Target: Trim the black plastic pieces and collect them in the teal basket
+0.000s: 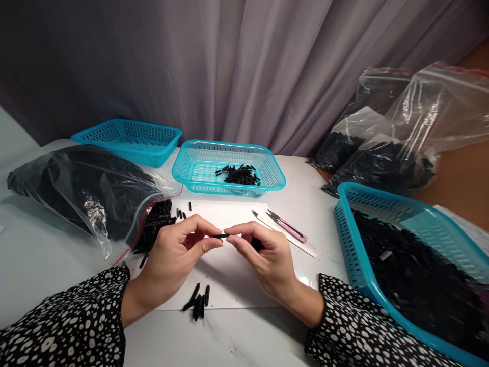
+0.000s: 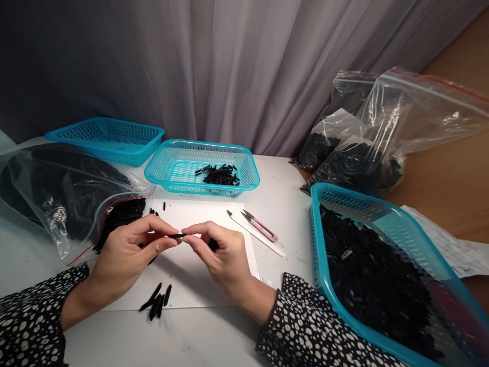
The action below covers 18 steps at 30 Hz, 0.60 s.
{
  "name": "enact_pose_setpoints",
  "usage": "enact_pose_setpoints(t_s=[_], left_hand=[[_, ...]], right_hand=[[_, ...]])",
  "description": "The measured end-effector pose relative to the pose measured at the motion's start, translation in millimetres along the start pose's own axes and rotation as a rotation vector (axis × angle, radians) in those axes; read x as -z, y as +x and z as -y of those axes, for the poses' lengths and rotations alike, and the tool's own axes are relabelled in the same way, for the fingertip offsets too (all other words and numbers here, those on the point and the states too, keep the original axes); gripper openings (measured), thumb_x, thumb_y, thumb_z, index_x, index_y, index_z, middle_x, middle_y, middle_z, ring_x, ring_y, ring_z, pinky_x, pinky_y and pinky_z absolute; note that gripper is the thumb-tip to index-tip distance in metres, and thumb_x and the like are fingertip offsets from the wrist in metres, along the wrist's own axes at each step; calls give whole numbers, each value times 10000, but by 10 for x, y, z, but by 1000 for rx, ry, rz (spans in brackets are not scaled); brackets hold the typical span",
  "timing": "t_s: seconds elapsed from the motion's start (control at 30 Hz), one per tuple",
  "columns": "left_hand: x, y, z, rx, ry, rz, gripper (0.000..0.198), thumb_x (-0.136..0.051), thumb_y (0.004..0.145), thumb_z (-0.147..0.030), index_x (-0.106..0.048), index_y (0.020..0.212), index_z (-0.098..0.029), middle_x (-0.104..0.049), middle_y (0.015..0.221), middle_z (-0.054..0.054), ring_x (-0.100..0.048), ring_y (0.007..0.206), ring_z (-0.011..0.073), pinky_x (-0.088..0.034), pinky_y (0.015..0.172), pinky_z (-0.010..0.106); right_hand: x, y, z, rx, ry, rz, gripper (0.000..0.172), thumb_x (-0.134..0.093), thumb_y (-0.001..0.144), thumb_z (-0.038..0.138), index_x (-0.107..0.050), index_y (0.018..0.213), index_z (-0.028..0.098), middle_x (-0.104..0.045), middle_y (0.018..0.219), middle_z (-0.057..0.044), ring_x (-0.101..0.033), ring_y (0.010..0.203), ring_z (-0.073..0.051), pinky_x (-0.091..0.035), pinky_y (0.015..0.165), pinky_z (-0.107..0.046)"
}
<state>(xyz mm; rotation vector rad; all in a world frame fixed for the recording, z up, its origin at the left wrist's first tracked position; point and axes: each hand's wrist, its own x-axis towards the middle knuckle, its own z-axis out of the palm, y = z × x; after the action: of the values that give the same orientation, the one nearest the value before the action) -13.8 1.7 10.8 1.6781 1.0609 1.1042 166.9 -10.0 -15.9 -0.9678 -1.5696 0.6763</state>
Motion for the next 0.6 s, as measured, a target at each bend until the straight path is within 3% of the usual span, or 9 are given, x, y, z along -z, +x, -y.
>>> enact_pose_setpoints(t_s=[0.27, 0.37, 0.43, 0.57, 0.6], left_hand=[[8, -11, -8, 23, 6, -17, 64, -754, 815, -260, -716, 794, -213, -689, 751, 3, -614, 703, 156, -466, 637, 270], [23, 34, -38, 107, -121, -33, 31, -709, 823, -230, -707, 841, -205, -679, 790, 16, -586, 743, 158, -446, 649, 265], [38, 83, -54, 218, -328, -67, 95, -649, 809, -177, -697, 890, -191, -681, 831, 30, -556, 744, 147, -439, 647, 249], [58, 159, -59, 443, -687, -143, 314, -583, 683, -29, -674, 946, -174, -676, 842, 43, -537, 748, 127, -427, 605, 203], [56, 165, -58, 472, -725, -155, 362, -574, 663, 5, -670, 959, -178, -675, 848, 42, -549, 773, 127, -427, 604, 194]], right_hand=[[0, -2, -10, 11, 0, 7, 131, -671, 910, 278, -755, 869, 186, -644, 572, 18, -475, 455, -104, -400, 438, -236], [-7, -4, -20, -16, -17, 54, 179, -656, 924, 321, -757, 865, 185, -637, 564, 17, -485, 457, -109, -415, 450, -242], [-15, -7, -26, -27, -10, 169, 187, -646, 934, 317, -755, 867, 181, -682, 612, 0, -537, 486, -113, -446, 478, -241], [-34, -31, -31, 99, 23, 625, 174, -606, 961, 252, -747, 905, 165, -776, 809, -58, -681, 657, -134, -533, 625, -239], [-37, -40, -33, 133, 10, 688, 169, -599, 965, 246, -743, 923, 167, -776, 815, -57, -685, 662, -132, -535, 638, -235]])
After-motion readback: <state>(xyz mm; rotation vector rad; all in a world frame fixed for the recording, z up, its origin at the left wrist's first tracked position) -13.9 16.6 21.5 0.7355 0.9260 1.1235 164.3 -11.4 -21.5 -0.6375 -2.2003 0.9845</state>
